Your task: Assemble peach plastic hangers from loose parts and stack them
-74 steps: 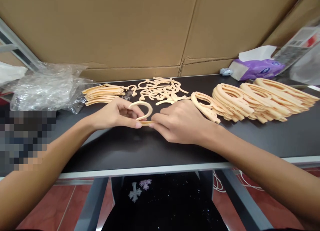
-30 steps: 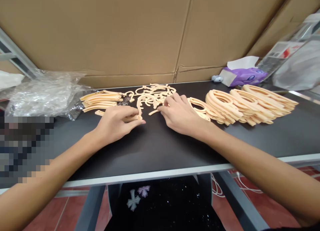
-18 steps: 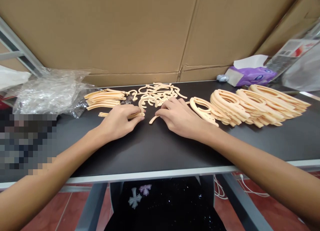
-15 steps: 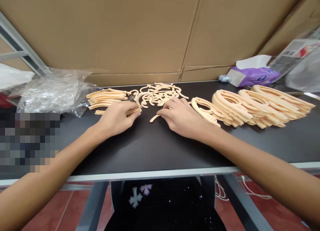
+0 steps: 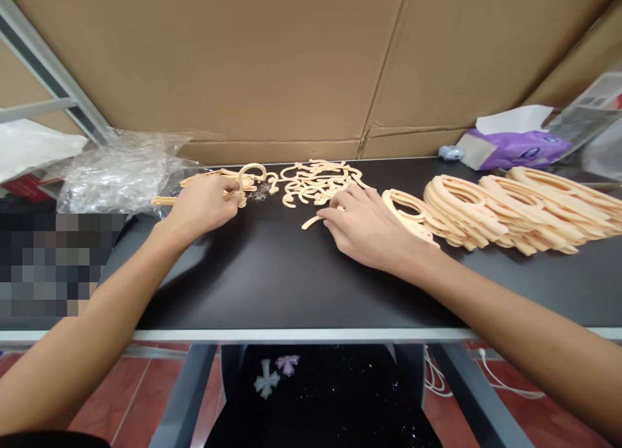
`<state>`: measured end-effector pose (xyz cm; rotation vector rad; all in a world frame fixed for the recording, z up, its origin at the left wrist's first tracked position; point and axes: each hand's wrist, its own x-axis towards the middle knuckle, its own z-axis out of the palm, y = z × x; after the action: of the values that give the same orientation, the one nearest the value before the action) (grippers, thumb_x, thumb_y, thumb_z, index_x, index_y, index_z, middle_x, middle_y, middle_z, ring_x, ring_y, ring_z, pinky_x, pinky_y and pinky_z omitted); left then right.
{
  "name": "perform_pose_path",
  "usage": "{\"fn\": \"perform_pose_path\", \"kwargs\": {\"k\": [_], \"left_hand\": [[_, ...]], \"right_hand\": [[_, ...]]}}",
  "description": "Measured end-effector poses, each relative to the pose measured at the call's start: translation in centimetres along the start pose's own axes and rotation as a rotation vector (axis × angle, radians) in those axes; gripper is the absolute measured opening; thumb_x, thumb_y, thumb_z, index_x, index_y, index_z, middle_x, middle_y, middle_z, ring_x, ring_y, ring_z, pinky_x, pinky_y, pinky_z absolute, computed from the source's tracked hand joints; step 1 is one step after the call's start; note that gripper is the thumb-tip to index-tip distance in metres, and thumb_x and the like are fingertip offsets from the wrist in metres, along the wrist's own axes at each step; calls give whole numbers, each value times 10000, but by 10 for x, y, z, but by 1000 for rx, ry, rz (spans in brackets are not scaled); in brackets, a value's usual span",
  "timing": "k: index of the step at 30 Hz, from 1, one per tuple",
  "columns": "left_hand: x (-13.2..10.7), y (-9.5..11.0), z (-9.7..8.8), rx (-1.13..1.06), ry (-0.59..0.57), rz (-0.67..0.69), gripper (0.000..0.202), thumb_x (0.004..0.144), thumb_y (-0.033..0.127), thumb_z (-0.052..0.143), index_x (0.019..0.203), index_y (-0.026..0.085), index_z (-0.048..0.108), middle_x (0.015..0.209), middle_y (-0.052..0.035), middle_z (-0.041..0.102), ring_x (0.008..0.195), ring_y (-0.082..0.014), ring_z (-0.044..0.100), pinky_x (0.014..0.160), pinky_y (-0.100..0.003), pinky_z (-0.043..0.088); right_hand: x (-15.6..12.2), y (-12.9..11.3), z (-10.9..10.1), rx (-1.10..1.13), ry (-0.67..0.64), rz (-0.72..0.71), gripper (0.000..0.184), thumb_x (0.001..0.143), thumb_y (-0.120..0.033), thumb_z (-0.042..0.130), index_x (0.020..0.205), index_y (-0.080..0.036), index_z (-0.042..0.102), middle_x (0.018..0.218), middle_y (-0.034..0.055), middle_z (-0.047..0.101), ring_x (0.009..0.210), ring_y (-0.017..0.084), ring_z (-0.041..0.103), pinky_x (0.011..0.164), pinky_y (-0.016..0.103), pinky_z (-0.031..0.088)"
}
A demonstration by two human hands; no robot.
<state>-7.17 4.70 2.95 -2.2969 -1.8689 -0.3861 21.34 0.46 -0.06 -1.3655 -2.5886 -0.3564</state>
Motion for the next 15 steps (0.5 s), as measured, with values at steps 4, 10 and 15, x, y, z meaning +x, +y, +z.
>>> {"fn": "perform_pose_path", "kwargs": {"k": [4,10,15], "left_hand": [[-1,0,-3,-2,33,26,139,762,253,564,652,234,647,597,-33,596,539,-201,482,582,-327,317],[-4,4,-5,15,36,93,224,763,197,578,554,220,501,542,-23,533,495,-183,429,565,-325,286],[-7,10,-5,35,41,130,258,802,224,573,565,222,473,568,-21,553,514,-193,456,552,-319,282]], "right_hand": [[0,1,2,-3,18,-17,358,1009,-192,420,1116,-159,760,1076,148,680,1093,294,500,905,406,312],[0,0,-1,-32,-11,18,371,1011,-205,403,1063,-147,765,1048,170,665,1017,286,510,855,391,320],[0,-3,-5,-76,-75,47,379,1020,-205,375,1196,-86,690,1111,196,670,1072,310,518,864,395,330]]}}
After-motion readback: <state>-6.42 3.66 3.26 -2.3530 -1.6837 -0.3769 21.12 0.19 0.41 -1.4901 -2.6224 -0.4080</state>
